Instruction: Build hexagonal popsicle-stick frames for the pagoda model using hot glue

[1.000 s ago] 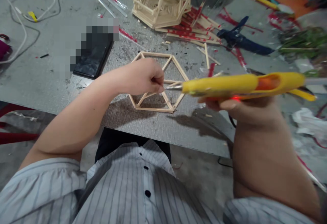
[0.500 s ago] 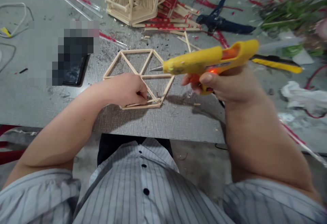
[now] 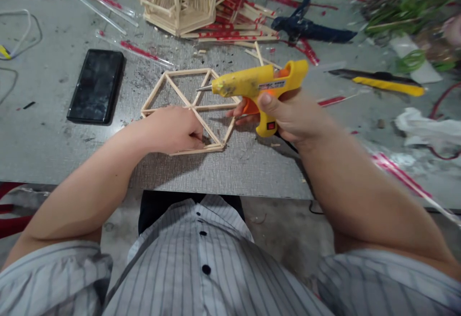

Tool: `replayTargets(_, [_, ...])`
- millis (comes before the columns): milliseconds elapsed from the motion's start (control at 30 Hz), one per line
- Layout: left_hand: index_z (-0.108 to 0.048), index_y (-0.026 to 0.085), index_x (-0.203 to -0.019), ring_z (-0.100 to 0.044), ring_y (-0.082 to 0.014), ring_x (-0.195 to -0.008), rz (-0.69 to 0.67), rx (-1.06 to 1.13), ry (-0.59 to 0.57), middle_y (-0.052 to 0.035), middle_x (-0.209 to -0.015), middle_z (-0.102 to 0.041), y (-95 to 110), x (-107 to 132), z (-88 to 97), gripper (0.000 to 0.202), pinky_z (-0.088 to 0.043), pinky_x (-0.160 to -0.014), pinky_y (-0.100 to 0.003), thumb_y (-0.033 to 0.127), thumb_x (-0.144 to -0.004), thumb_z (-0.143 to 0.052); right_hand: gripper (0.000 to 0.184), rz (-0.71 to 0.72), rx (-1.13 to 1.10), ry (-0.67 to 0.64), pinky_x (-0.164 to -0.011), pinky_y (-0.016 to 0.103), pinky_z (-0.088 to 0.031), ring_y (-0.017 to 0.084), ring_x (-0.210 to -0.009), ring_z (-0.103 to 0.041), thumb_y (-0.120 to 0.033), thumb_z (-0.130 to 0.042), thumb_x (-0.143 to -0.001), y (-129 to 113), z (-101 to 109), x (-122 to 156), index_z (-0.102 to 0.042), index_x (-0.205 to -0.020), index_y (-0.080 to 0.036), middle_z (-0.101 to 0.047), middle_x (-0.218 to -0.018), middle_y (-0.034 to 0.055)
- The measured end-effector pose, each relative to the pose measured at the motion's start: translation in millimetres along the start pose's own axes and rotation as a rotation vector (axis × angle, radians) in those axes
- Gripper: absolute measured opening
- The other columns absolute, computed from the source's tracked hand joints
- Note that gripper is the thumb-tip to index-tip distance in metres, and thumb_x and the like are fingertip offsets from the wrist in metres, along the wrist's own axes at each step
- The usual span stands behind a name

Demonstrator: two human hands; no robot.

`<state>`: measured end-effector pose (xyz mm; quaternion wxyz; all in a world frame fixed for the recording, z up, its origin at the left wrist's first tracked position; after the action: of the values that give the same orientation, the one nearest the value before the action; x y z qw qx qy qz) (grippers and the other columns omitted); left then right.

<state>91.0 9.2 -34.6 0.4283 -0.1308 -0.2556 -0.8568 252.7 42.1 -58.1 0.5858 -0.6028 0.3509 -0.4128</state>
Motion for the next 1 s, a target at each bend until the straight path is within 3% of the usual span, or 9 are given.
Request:
replayTargets(267, [-0.074,0.022,-0.079,-0.053,-0.0141,-0.062,-0.039,-0.046,0.028,-0.0025,-0.076,-0.071,3.9,2.8,-2.0,0.03,-0.033,-0.059,-0.029,0.036,-0.085,-0.048,0.051,-0.012,0.007,-0.023,-0.068,0.042,-0.06,0.026,-0.083,-0.07,-0.07,-0.078,-0.063,4.4,0.7,1.5,-0.066,-0.088,-0.027,-0.07,-0.084,0.0065])
replayTargets(567, [-0.072,0.02,-0.073,-0.051,-0.0135,-0.058,-0.029,-0.035,0.009,-0.0027,-0.071,-0.069,4.3,1.5,-1.1,0.03,-0.031,-0.057,-0.029,0.038,-0.085,-0.05,0.049,0.02,0.017,-0.013,-0.067,0.039,-0.061,0.026,-0.084,-0.07,-0.066,-0.079,-0.065,4.2,1.9,0.9,-0.067,-0.09,-0.026,-0.069,-0.08,0.0068])
replayTargets(1000, [-0.074,0.021,-0.073,-0.052,-0.0137,-0.057,0.001,-0.015,0.01,-0.0026,-0.068,-0.069,-2.2,-0.6,-3.5,0.028,-0.031,-0.058,-0.028,0.037,-0.084,-0.053,0.055,0.017,0.055,-0.017,-0.067,0.041,-0.06,0.026,-0.082,-0.069,-0.073,-0.077,-0.061,2.0,0.0,-0.8,-0.066,-0.087,-0.026,-0.069,-0.079,0.0072])
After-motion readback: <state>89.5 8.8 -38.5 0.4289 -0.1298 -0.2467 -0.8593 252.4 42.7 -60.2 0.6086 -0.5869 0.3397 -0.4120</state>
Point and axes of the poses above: each hand's wrist, its own x-axis away from the middle knuckle, its own z-axis out of the back of the hand, y = z × x, the point moved 7 cm from there along -x, towards the middle knuckle
